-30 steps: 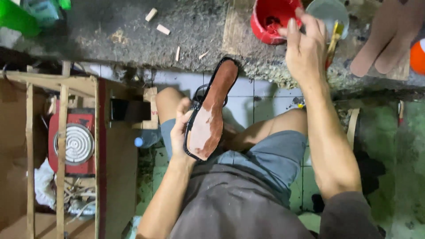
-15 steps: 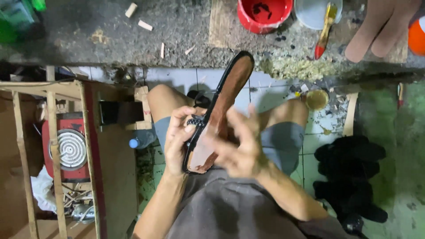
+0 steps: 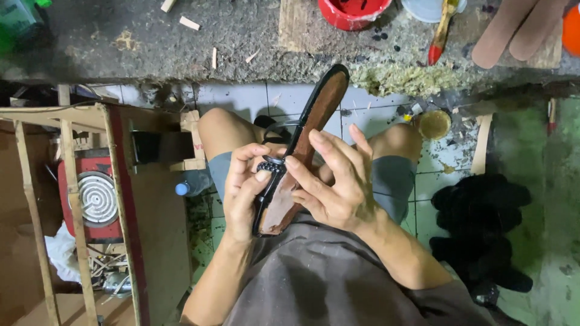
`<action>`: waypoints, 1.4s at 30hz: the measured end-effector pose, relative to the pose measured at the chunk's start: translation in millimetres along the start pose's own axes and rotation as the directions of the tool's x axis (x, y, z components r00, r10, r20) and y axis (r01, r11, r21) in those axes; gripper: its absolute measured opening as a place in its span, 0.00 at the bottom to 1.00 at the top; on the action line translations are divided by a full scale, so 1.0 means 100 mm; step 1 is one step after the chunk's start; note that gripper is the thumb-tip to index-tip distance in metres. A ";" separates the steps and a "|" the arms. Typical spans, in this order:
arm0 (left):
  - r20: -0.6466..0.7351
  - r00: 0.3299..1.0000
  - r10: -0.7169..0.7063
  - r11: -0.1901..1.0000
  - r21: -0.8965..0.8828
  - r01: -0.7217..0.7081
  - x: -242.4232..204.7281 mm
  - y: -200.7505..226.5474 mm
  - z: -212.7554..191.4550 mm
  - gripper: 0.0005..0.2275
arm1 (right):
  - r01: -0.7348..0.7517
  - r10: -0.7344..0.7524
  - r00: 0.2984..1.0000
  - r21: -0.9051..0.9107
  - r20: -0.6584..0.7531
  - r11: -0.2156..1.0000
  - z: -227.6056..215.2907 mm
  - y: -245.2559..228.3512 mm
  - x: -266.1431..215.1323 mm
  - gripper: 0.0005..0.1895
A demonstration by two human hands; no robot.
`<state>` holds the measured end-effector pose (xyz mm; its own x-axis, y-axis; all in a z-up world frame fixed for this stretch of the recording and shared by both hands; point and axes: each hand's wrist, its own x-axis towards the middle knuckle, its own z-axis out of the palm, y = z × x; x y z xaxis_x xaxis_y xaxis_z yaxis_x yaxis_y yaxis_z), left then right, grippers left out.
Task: Applying glue to the edges of a shoe component using a brush and then handling the piece to ensure alignment.
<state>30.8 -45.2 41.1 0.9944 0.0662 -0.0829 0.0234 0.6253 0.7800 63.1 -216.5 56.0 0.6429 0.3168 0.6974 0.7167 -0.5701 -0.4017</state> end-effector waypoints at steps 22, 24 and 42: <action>0.041 0.999 0.014 0.997 0.075 -0.017 0.00 -0.06 -0.04 0.15 | 0.057 -0.054 0.997 0.044 -0.062 0.997 0.01 0.04 -0.09 0.19; 0.039 0.999 0.025 0.992 0.120 -0.029 0.01 -0.06 0.00 0.15 | 0.068 -0.068 0.997 0.011 -0.049 0.998 0.00 0.04 -0.09 0.18; -0.018 1.000 -0.012 1.000 -0.014 0.011 -0.03 -0.10 -0.11 0.15 | -0.063 0.064 0.998 0.031 -0.005 0.998 0.12 0.08 -0.12 0.24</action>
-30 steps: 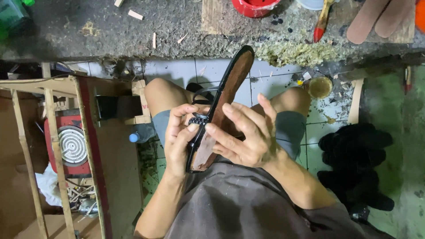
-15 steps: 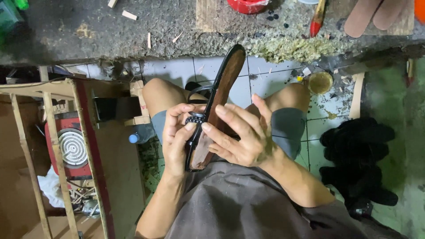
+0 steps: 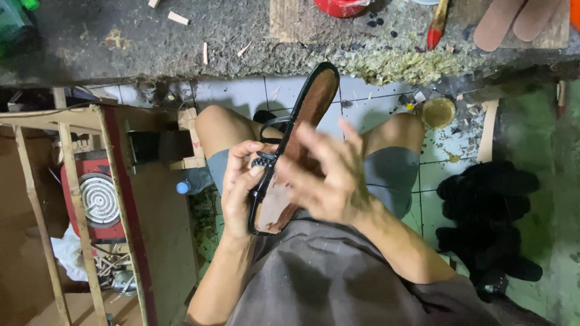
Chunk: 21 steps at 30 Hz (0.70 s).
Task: Applying glue to the edges of a shoe component using a brush and then handling the piece to ensure alignment.
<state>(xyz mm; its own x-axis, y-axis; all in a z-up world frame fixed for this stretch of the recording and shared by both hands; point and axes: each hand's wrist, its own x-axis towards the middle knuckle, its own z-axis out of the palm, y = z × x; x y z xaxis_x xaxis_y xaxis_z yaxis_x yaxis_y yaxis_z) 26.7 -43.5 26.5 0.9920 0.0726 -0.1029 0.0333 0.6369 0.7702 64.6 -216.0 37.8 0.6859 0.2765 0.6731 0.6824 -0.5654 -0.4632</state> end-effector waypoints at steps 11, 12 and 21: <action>-0.125 0.988 -0.092 0.992 -0.098 0.080 0.06 -0.08 -0.30 0.16 | 0.101 -0.109 0.990 0.084 0.091 0.991 0.05 0.11 0.12 0.22; -0.120 0.988 -0.095 0.991 -0.102 0.082 0.07 0.04 -0.19 0.16 | 0.101 -0.108 0.990 0.077 0.092 0.992 0.02 0.32 0.35 0.22; -0.254 0.934 -0.252 0.939 -0.297 0.172 0.09 0.39 0.06 0.16 | -0.403 0.500 0.771 -0.305 0.394 0.863 -0.05 1.60 1.49 0.59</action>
<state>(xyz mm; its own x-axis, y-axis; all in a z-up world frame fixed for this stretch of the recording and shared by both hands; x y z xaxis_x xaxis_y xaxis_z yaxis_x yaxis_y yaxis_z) 37.9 -22.6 59.3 0.8871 0.1024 -0.4501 0.1661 0.8389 0.5183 274.2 -269.4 67.1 0.9696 0.2371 0.0603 0.2353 -0.8363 -0.4953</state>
